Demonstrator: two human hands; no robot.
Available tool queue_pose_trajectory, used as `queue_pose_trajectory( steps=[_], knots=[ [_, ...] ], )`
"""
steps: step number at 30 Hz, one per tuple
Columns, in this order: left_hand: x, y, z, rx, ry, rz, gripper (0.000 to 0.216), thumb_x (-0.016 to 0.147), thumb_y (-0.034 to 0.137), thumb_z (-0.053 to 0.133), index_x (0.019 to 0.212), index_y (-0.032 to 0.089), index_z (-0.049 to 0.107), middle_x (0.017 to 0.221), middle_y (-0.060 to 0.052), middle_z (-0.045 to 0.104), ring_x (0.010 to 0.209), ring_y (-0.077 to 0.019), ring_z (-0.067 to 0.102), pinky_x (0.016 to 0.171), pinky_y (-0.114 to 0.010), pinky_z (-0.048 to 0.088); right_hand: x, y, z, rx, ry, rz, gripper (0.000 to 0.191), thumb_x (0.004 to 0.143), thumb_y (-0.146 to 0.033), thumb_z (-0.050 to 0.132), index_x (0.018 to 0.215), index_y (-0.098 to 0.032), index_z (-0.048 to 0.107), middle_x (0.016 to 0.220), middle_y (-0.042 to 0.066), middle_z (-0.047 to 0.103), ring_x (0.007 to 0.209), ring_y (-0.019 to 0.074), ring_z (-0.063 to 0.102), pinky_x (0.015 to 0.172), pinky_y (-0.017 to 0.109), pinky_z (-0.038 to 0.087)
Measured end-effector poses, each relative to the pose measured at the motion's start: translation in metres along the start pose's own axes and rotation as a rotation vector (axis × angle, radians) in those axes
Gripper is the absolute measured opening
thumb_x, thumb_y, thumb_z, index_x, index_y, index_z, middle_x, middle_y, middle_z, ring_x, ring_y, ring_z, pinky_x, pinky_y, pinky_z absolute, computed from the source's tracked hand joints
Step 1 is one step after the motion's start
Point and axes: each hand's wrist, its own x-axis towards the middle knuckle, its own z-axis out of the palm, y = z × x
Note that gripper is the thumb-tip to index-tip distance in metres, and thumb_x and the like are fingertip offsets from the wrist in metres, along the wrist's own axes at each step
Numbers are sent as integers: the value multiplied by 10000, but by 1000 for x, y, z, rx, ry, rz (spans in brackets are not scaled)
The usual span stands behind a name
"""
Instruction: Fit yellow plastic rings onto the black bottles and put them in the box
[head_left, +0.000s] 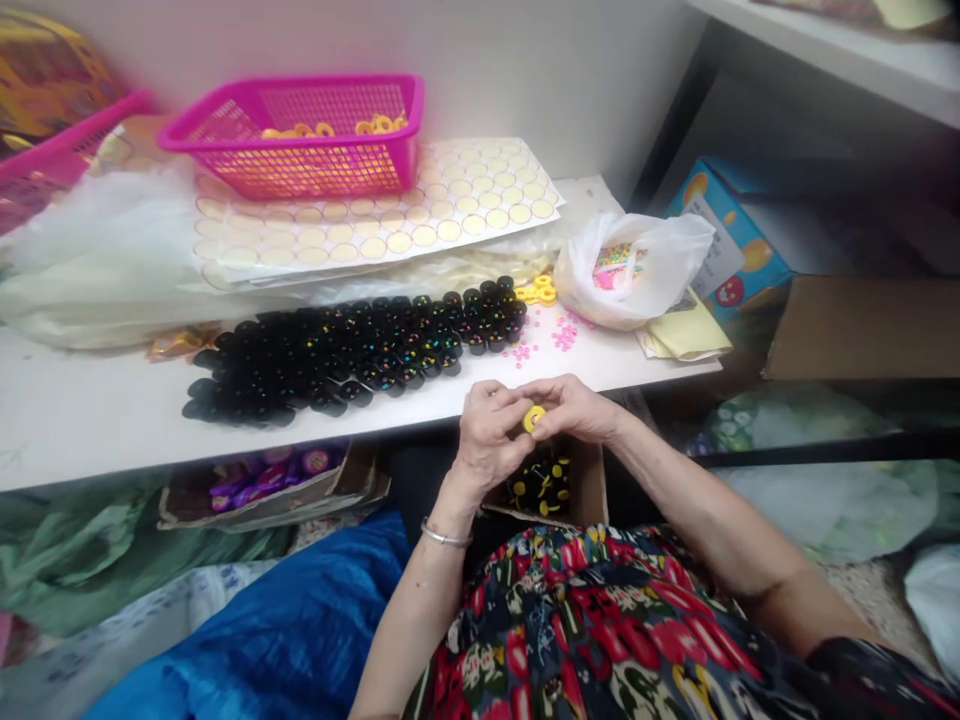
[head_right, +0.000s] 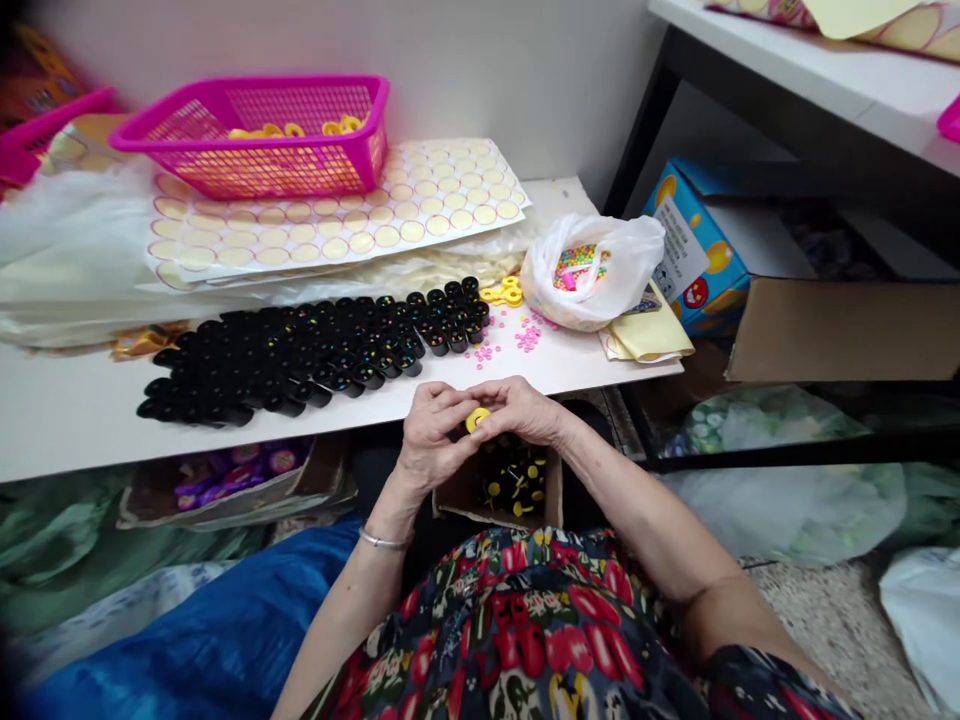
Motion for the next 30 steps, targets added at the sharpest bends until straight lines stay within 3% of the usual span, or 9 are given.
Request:
queue_pose_trajectory(
  steps=[7,12,16,22,26,30],
  knots=[
    [-8,2,13,-20,-37,5,100,722,262,616,759,189,674,830,-49,663,823,-184,482,789,-353,415,-3,7,-4,-36,65,-18,544,402,-51,793,927,-132,674,829,10,680,749,144,619,701,266,486],
    [-21,-8,21,-187,1,-185,120,682,232,652,792,190,673,756,-39,647,815,-183,463,748,-337,437,1,29,-3,-29,219,-59,447,461,-123,780,893,-144,668,791,8,668,696,128,598,665,262,472],
    [-30,-11,21,-296,32,-299,175,656,294,702,785,182,665,749,-51,634,839,-194,464,726,-336,449,1,34,-3,-79,116,22,528,448,-124,783,960,-145,657,861,7,656,795,139,582,721,260,446],
    [-30,-6,22,-283,52,-239,170,690,325,679,773,179,650,736,-57,630,829,-193,461,717,-339,443,0,25,-3,-142,75,95,466,457,-151,791,902,-128,655,781,-20,623,725,113,545,644,224,410],
    [-28,-1,21,-232,51,-144,117,717,260,643,803,181,641,793,-58,639,840,-189,470,760,-357,434,-5,21,6,-158,88,20,481,438,-155,799,898,-120,662,784,-12,628,733,129,554,661,244,423],
    [-26,2,16,-223,76,-159,137,722,269,646,828,183,645,839,-63,649,874,-193,474,788,-361,433,-10,22,17,-172,183,-71,510,477,-165,785,968,-146,649,848,-1,642,756,137,570,696,269,443]
  ],
)
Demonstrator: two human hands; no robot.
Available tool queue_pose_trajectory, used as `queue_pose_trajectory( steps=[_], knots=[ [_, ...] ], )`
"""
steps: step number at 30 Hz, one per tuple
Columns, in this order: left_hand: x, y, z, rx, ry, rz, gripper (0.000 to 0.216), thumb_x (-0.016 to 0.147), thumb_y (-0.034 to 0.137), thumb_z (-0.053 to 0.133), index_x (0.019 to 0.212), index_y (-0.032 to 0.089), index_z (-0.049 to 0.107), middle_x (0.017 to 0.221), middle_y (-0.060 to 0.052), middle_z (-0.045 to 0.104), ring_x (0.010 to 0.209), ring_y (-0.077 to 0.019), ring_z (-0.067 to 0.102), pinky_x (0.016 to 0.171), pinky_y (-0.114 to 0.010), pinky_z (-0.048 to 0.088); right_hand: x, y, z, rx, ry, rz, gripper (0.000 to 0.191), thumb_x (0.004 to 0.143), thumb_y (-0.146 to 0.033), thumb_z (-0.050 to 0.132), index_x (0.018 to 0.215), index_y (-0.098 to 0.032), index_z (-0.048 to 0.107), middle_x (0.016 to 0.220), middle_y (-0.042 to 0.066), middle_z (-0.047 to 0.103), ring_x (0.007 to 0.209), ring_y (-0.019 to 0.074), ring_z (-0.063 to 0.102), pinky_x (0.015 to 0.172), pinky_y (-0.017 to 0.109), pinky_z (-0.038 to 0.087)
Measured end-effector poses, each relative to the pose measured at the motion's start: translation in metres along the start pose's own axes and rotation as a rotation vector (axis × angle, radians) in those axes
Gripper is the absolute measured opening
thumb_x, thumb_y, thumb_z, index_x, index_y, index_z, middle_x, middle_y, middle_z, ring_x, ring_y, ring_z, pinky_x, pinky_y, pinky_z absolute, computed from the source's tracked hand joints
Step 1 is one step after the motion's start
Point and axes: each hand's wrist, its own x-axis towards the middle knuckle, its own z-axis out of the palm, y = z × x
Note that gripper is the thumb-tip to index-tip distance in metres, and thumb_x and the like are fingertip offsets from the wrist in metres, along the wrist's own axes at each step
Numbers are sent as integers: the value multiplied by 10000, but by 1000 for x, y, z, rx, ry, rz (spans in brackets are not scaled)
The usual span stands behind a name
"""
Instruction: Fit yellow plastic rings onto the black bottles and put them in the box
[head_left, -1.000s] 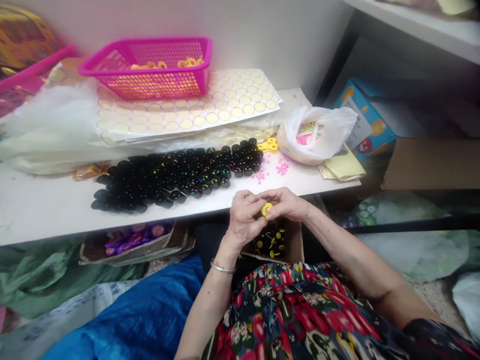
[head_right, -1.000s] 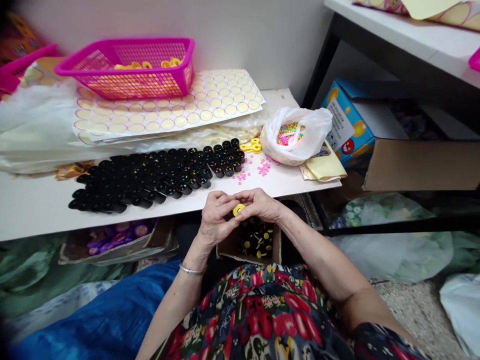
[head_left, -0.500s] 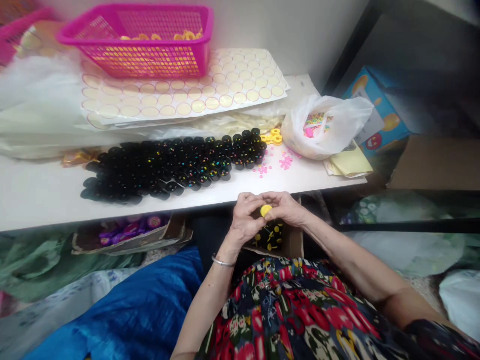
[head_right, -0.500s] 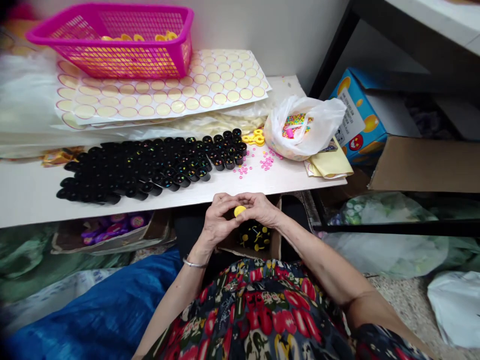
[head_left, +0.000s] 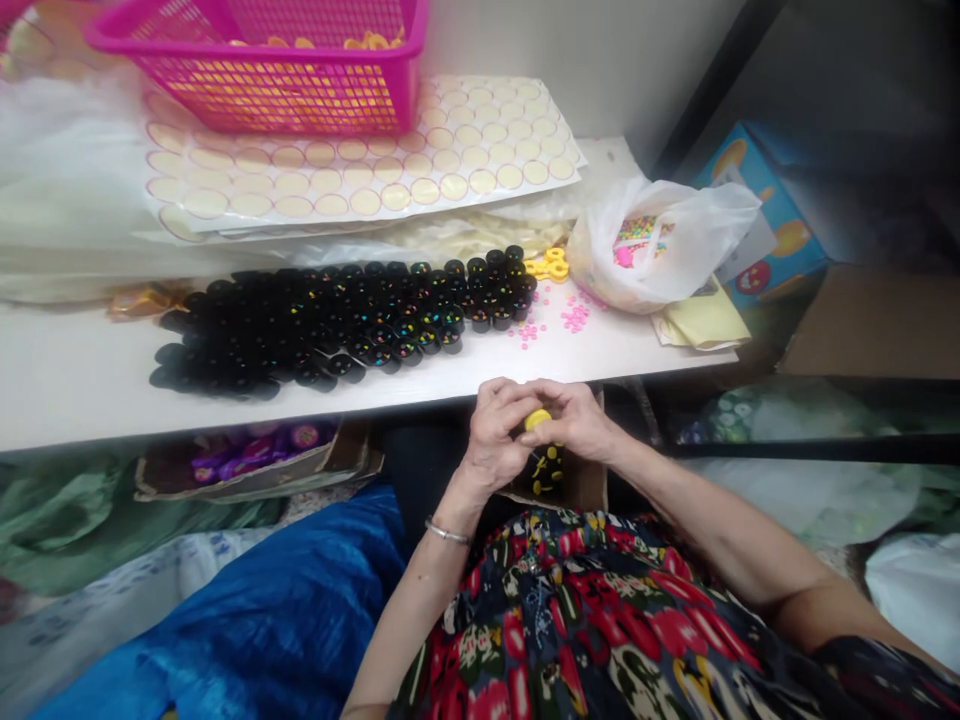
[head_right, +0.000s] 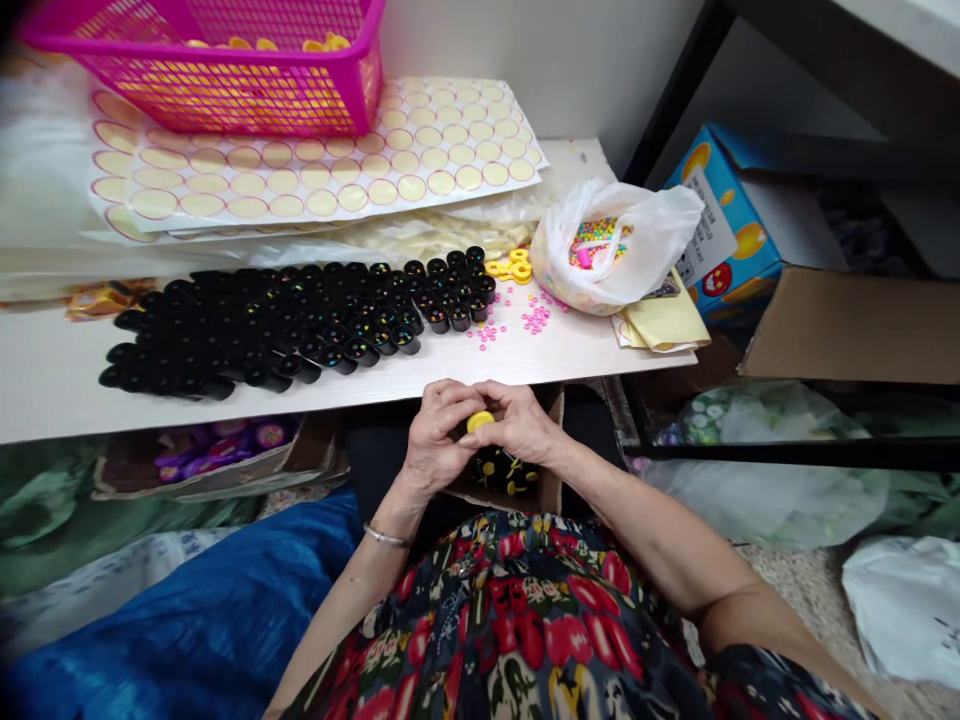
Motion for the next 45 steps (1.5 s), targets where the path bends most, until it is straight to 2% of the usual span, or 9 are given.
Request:
queue_pose_trajectory(
  steps=[7,12,16,21,27,32,36,40,45],
  knots=[
    [-2,0,3,78,-35,11,102,733,215,597,811,190,657,898,-56,667,888,-193,479,822,-377,424,1,6,1,-3,30,-51,413,503,-200,783,903,-162,687,846,14,662,817,163,577,775,307,447],
    [-8,-12,5,46,-11,-63,161,694,159,597,840,182,660,795,-45,651,850,-188,491,775,-369,440,7,32,5,166,158,32,323,584,-316,758,846,-136,697,726,11,640,659,123,549,641,266,441],
    [-12,-17,0,25,-23,-118,164,666,134,626,822,178,652,770,-39,631,835,-183,469,733,-340,439,11,36,4,223,-36,161,400,585,-291,765,942,-133,679,739,0,615,641,93,528,596,219,412],
    [-13,-11,0,11,-62,-88,79,714,191,621,789,180,644,756,-41,622,816,-179,474,750,-346,433,13,22,-3,245,-156,167,474,489,-196,798,938,-121,670,777,9,626,698,111,551,625,221,417],
    [-6,-10,-7,-24,27,-74,230,655,223,699,882,204,667,833,-49,644,873,-201,476,763,-361,441,14,9,-6,213,-177,141,504,417,-98,811,894,-143,652,806,-8,613,734,101,541,617,187,421],
    [-1,-4,-11,-3,5,-41,187,679,246,694,857,197,659,838,-55,654,884,-201,481,781,-365,439,11,3,-1,284,-227,171,431,593,-289,766,977,-138,643,838,29,615,722,103,537,613,203,430],
    [0,1,-8,-15,-17,-28,160,692,249,677,833,184,639,844,-60,650,878,-201,488,783,-369,437,9,10,2,303,-154,153,422,551,-336,786,894,-121,668,694,5,579,573,77,469,496,187,367],
    [-1,-6,-5,-30,-13,-61,159,655,230,706,779,172,626,741,-43,618,828,-195,482,754,-362,430,12,20,3,395,-73,176,374,542,-382,790,783,-122,671,609,-18,515,496,51,389,430,172,308],
    [-9,-16,-4,-12,-17,-113,150,678,216,685,817,182,640,766,-41,625,832,-191,479,762,-365,427,17,17,5,307,-217,253,346,609,-316,762,889,-136,667,673,-8,557,587,77,491,567,207,427]
  ],
)
